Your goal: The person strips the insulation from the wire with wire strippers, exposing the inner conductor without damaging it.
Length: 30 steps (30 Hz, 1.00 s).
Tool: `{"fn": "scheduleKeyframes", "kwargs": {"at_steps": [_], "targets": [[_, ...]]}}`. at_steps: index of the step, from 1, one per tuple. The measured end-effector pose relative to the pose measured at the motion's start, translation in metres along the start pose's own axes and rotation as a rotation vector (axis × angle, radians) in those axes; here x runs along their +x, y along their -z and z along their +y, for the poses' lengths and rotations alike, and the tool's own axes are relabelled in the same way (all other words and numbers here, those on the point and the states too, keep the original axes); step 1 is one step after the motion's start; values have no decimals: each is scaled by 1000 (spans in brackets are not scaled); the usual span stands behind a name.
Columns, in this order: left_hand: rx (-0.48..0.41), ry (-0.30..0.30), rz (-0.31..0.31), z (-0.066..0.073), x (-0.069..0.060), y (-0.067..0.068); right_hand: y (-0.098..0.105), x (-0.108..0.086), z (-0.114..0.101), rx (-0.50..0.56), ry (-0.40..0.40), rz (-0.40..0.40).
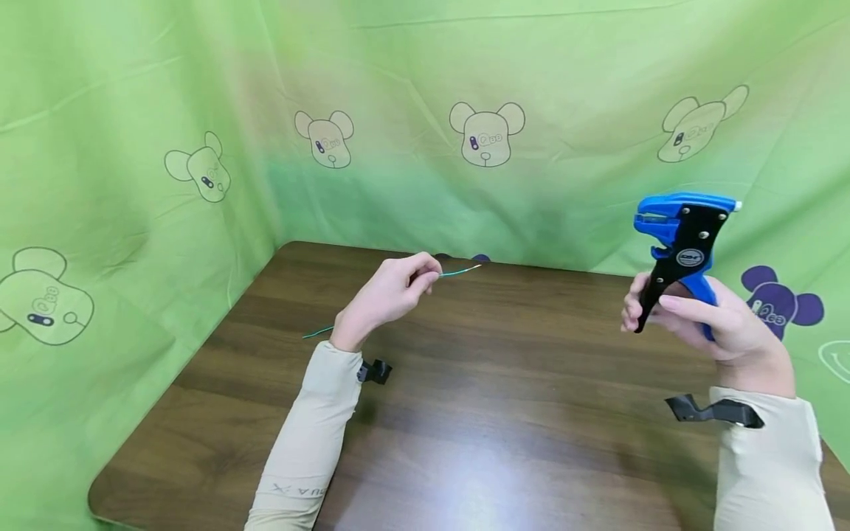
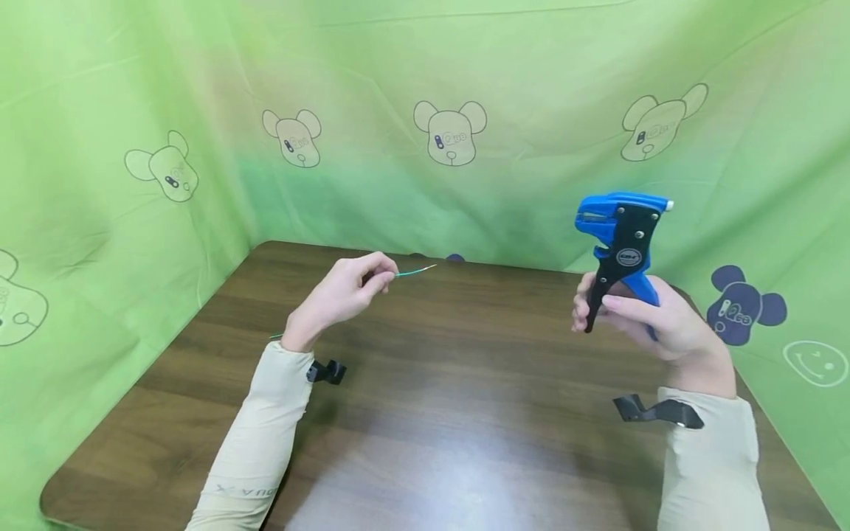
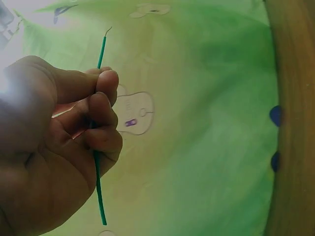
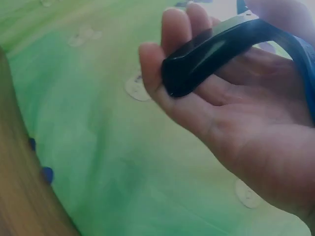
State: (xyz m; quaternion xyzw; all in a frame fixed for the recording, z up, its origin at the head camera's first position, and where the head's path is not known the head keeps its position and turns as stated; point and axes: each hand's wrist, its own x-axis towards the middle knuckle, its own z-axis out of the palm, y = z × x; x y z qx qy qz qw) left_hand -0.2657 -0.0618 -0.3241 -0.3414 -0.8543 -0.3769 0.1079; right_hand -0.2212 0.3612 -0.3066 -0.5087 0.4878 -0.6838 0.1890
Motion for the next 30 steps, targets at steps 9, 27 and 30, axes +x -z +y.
{"fn": "scheduleKeyframes", "kwargs": {"at_steps": [9, 27, 30], "targets": [[54, 33, -83, -7, 6, -18, 7, -21, -15, -168, -64, 93], [163, 82, -265, -23, 12, -59, 17, -25, -6, -78, -114, 102], [190, 102, -301, -26, 12, -63, 21, -23, -1, -30, -134, 73]]}}
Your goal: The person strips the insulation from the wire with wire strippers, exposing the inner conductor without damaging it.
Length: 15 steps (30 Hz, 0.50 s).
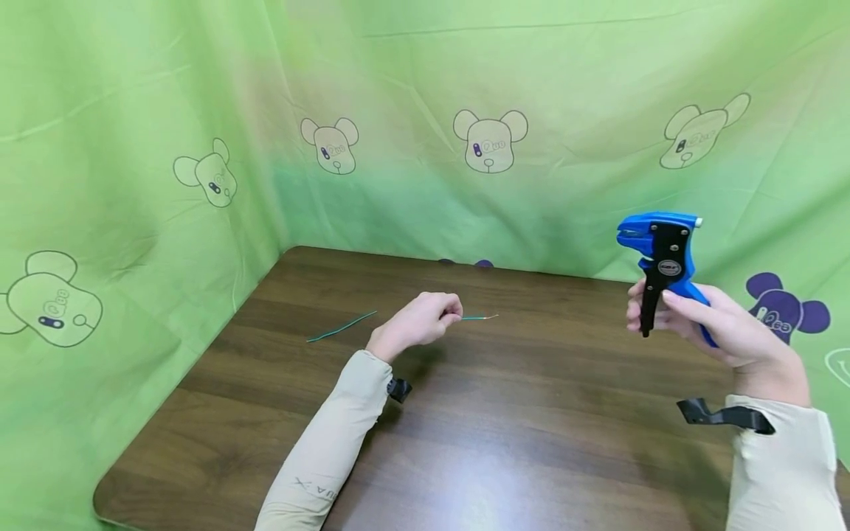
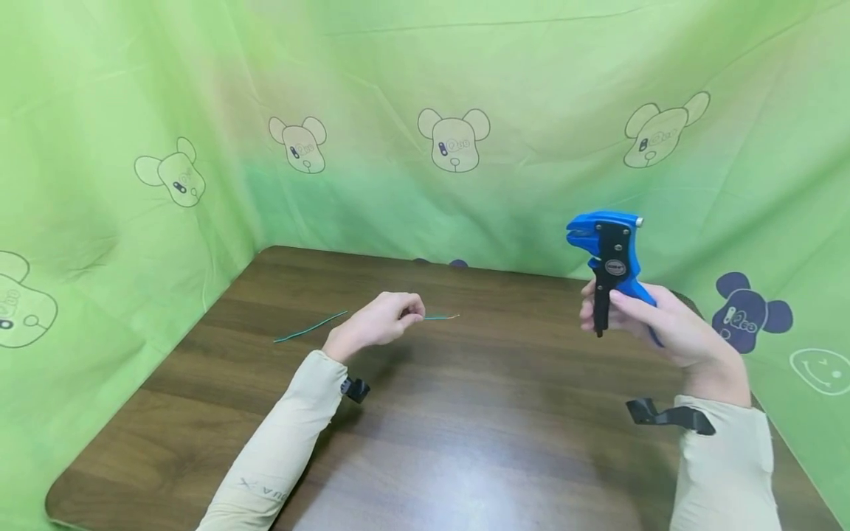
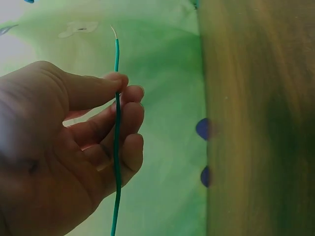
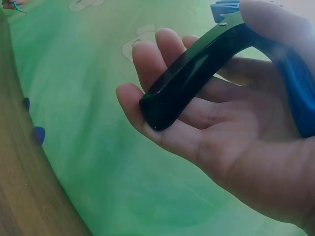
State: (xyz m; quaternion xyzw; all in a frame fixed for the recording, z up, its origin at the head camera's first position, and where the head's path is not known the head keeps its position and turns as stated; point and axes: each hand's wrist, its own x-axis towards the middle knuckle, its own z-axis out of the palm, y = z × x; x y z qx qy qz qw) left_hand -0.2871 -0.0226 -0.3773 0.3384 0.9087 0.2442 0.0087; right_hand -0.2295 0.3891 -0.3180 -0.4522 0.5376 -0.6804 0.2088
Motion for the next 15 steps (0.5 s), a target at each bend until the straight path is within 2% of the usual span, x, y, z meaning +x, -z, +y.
{"fn": "scheduleKeyframes", "kwargs": {"at_steps": [7, 15], "targets": [[34, 30, -76, -1, 2, -9, 4, 5, 12, 40, -33, -21], [79, 46, -109, -3, 4, -17, 6, 9, 21, 66, -78, 0]]}}
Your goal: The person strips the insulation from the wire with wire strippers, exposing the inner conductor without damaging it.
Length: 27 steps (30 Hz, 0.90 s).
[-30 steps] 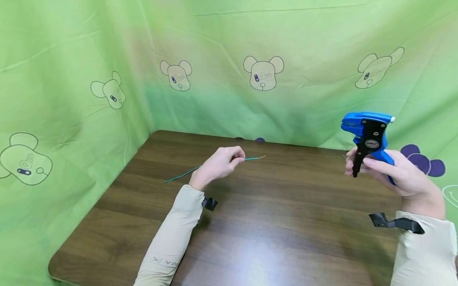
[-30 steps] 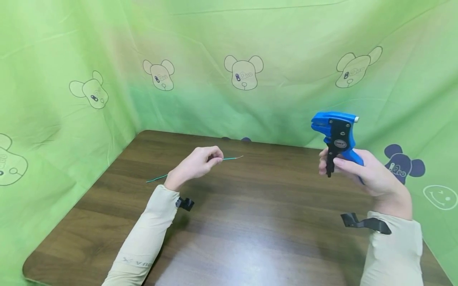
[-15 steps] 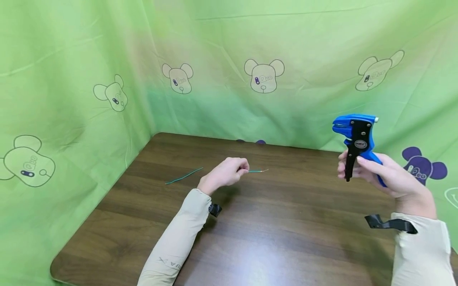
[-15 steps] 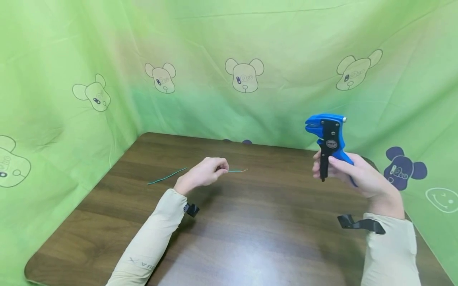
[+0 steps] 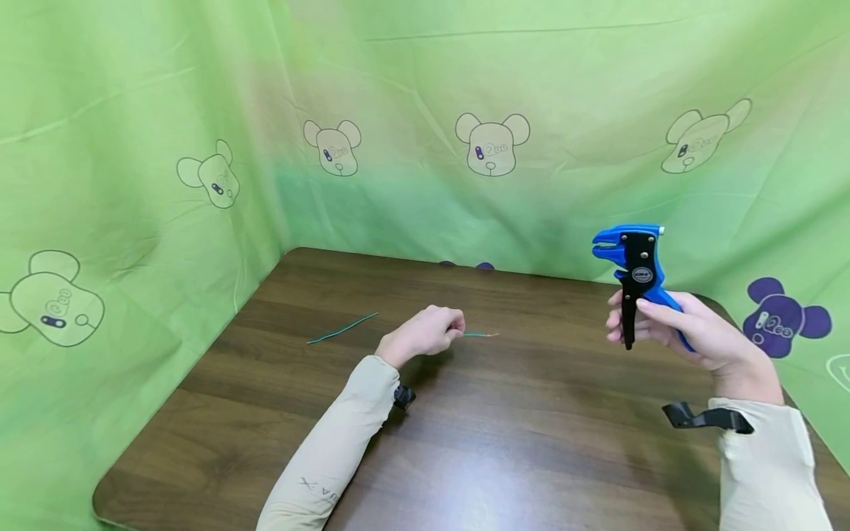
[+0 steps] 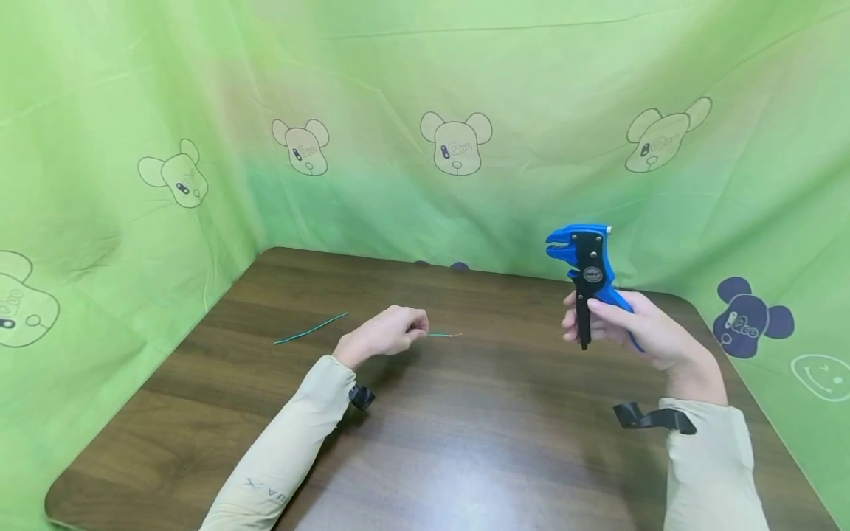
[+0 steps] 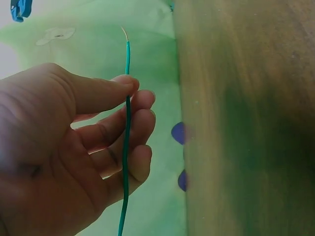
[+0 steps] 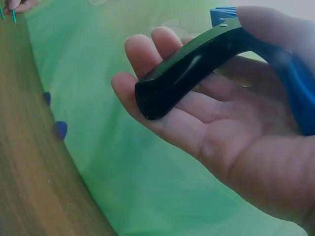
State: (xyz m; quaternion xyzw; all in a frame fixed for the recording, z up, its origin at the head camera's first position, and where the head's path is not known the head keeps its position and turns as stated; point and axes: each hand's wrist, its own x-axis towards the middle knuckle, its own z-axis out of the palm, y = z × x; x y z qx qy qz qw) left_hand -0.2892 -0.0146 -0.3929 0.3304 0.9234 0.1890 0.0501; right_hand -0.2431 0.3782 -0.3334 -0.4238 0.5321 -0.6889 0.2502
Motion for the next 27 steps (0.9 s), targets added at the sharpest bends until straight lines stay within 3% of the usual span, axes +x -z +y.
{"fn": "scheduleKeyframes", "kwargs": {"at_steps": [11, 15, 20, 27], "targets": [[10, 34, -34, 0, 1, -11, -1, 7, 9, 13, -85, 75], [20, 37, -45, 1, 2, -13, -1, 9, 13, 86, -108, 110], [33, 38, -57, 1, 3, -16, 1, 12, 20, 148, -90, 107], [40, 71, -78, -1, 3, -20, 3, 19, 31, 141, -77, 142]]}}
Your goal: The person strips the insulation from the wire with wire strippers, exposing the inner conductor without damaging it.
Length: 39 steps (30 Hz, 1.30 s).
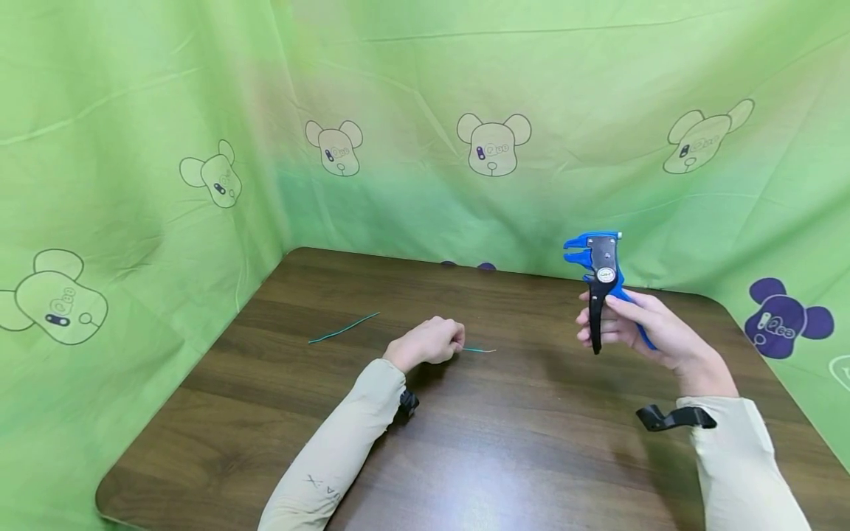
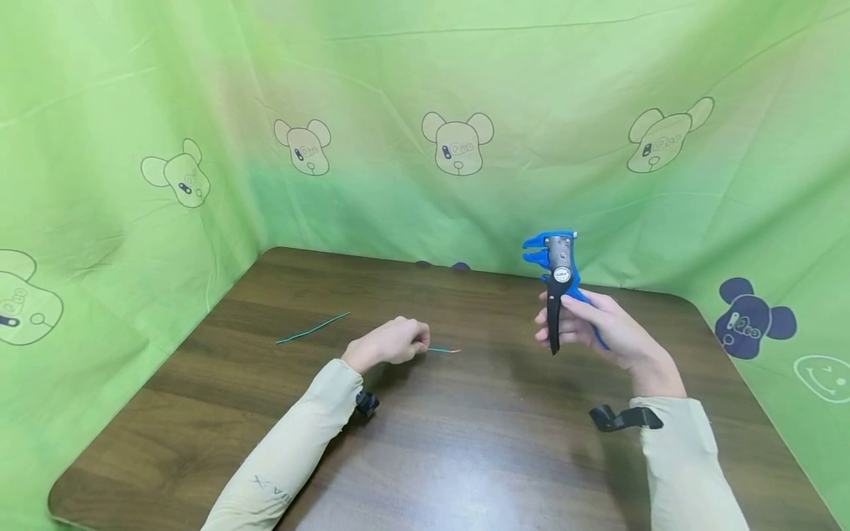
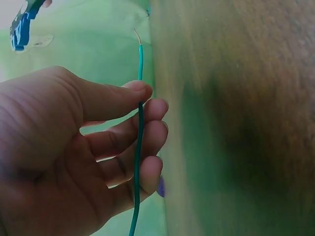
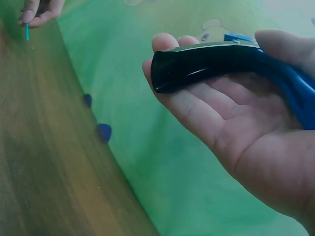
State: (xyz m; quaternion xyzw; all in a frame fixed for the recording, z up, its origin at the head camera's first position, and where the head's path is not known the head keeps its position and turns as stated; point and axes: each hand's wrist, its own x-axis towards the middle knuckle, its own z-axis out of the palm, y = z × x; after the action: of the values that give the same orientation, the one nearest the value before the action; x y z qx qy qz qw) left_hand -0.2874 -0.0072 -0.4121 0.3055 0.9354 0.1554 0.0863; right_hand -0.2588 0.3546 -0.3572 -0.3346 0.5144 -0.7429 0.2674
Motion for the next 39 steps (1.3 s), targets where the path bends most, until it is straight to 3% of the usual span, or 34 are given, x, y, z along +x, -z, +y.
{"fn": "scheduleKeyframes", "kwargs": {"at_steps": [13, 26, 35, 39], "targets": [[36, 44, -56, 0, -1, -4, -2, 12, 19, -70, 13, 129], [57, 61, -73, -2, 0, -6, -5, 19, 32, 98, 29, 132], [23, 93, -60, -10, -1, 1, -5, 20, 32, 167, -15, 78], [11, 108, -44, -15, -2, 5, -6, 22, 33, 160, -39, 93]]}}
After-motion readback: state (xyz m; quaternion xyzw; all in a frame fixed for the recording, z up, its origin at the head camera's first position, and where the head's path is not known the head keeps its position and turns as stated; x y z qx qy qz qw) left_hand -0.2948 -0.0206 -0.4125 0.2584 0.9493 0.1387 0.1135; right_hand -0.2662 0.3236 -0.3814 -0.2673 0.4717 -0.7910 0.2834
